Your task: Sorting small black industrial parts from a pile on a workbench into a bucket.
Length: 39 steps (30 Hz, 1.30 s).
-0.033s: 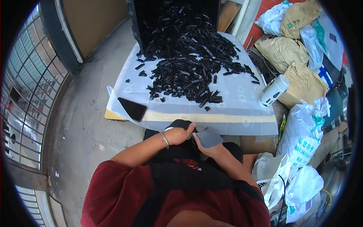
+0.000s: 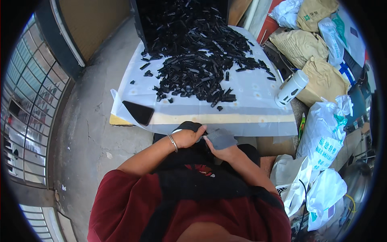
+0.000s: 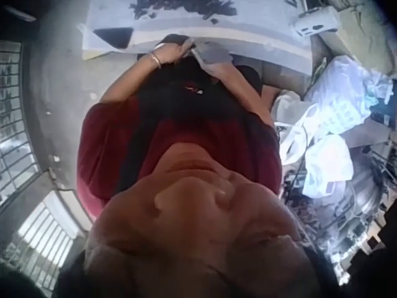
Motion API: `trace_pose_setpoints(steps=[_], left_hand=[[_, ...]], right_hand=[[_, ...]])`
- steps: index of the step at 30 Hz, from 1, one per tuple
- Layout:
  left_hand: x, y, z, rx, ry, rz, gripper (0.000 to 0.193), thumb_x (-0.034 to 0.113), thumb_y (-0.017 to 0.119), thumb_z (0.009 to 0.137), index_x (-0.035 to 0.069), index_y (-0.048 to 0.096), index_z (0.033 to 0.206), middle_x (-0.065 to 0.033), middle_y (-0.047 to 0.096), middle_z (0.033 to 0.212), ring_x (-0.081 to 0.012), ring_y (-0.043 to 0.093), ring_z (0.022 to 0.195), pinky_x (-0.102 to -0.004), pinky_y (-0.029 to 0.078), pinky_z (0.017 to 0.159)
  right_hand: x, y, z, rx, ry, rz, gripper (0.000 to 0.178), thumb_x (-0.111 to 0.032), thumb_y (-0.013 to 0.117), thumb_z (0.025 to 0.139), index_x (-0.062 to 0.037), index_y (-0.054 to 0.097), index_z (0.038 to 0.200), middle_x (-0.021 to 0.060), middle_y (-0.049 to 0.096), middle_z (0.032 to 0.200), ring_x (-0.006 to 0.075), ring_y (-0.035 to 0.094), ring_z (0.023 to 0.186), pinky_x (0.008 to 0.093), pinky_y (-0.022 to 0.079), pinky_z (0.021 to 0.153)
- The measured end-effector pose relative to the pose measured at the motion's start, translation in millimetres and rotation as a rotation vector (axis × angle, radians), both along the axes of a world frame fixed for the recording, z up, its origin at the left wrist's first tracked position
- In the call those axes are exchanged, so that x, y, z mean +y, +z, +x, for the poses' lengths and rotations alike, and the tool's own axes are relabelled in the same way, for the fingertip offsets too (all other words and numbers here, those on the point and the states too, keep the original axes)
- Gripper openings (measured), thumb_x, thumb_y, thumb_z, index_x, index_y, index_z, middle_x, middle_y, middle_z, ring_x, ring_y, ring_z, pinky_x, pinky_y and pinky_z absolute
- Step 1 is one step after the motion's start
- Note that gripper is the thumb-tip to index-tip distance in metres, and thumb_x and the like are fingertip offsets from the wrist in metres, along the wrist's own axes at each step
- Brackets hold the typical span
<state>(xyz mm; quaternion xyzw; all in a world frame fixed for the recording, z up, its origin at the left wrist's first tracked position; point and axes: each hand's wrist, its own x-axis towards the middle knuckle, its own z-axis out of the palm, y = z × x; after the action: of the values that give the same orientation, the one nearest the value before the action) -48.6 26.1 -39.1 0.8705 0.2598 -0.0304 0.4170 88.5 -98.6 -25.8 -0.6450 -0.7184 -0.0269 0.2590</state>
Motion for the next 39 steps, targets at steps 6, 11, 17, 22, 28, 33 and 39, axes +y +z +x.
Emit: trace_pose_setpoints(steps=[6, 11, 17, 22, 28, 33, 39], left_hand=[[11.0, 4.6, -19.4, -0.073, 0.29, -0.371, 0.051, 0.048, 0.034, 0.088, 0.003, 0.059, 0.087, -0.008, 0.06, 0.072, -0.0141, 0.055, 0.062, -0.027, 0.044, 0.057], [-6.7, 24.1, -12.5, -0.156, 0.163, -0.448, 0.032, 0.032, 0.049, 0.086, 0.004, 0.059, 0.098, -0.0044, 0.062, 0.085, -0.0125, 0.057, 0.074, -0.0254, 0.046, 0.065], [-13.0, 18.5, -15.8, -0.137, 0.206, -0.313, 0.03, 0.031, 0.049, 0.087, 0.008, 0.058, 0.104, -0.005, 0.063, 0.091, -0.0151, 0.058, 0.081, -0.0266, 0.045, 0.073], [-10.1, 24.7, -9.4, 0.088, 0.143, -0.125, 0.038, 0.039, 0.046, 0.088, 0.01, 0.058, 0.109, -0.0059, 0.063, 0.096, -0.0155, 0.059, 0.084, -0.026, 0.044, 0.077], [-4.3, 17.6, -12.5, -0.156, 0.145, -0.068, 0.046, 0.05, 0.041, 0.087, 0.015, 0.06, 0.11, -0.0095, 0.063, 0.098, -0.0202, 0.059, 0.088, -0.0265, 0.043, 0.081], [-5.5, 47.6, -13.5, 0.101, 0.096, -0.162, 0.041, 0.04, 0.052, 0.084, 0.009, 0.055, 0.112, -0.0144, 0.063, 0.084, -0.0215, 0.06, 0.08, -0.0297, 0.047, 0.073], [-0.8, 28.1, -21.7, -0.121, 0.078, 0.03, 0.052, 0.038, 0.06, 0.079, 0.008, 0.047, 0.119, -0.0159, 0.062, 0.09, -0.0245, 0.06, 0.084, -0.0316, 0.046, 0.075]], right_hand=[[20.5, 15.5, 59.5, 0.022, -0.176, -0.167, 0.027, -0.025, 0.051, 0.082, -0.0037, 0.058, 0.096, 0.017, 0.058, 0.095, 0.034, 0.054, 0.089, 0.0423, 0.043, 0.078], [63.3, 14.7, 115.6, -0.216, -0.398, -0.127, 0.021, -0.02, 0.052, 0.079, -0.0061, 0.06, 0.093, 0.0163, 0.059, 0.095, 0.0336, 0.055, 0.086, 0.0437, 0.044, 0.076], [56.6, 3.5, 106.4, -0.295, -0.334, -0.122, 0.017, -0.018, 0.052, 0.076, -0.0067, 0.062, 0.084, 0.0156, 0.06, 0.086, 0.0336, 0.057, 0.078, 0.0424, 0.046, 0.069], [41.7, 7.9, 103.8, -0.327, -0.45, -0.161, 0.017, -0.019, 0.05, 0.077, -0.0057, 0.061, 0.078, 0.0146, 0.061, 0.08, 0.0341, 0.058, 0.077, 0.0429, 0.047, 0.067], [43.8, 22.8, 99.4, -0.201, -0.389, -0.236, 0.02, -0.014, 0.044, 0.079, -0.008, 0.062, 0.085, 0.0142, 0.061, 0.086, 0.0316, 0.059, 0.082, 0.043, 0.046, 0.07], [34.7, 30.3, 103.8, -0.509, -0.26, -0.252, 0.017, -0.015, 0.048, 0.08, -0.0082, 0.06, 0.09, 0.0155, 0.059, 0.087, 0.0337, 0.059, 0.078, 0.0403, 0.047, 0.068], [18.2, 45.8, 56.8, -0.028, 0.025, -0.269, 0.019, -0.019, 0.05, 0.083, -0.0043, 0.057, 0.091, 0.0146, 0.059, 0.083, 0.0324, 0.057, 0.073, 0.0398, 0.045, 0.065]])
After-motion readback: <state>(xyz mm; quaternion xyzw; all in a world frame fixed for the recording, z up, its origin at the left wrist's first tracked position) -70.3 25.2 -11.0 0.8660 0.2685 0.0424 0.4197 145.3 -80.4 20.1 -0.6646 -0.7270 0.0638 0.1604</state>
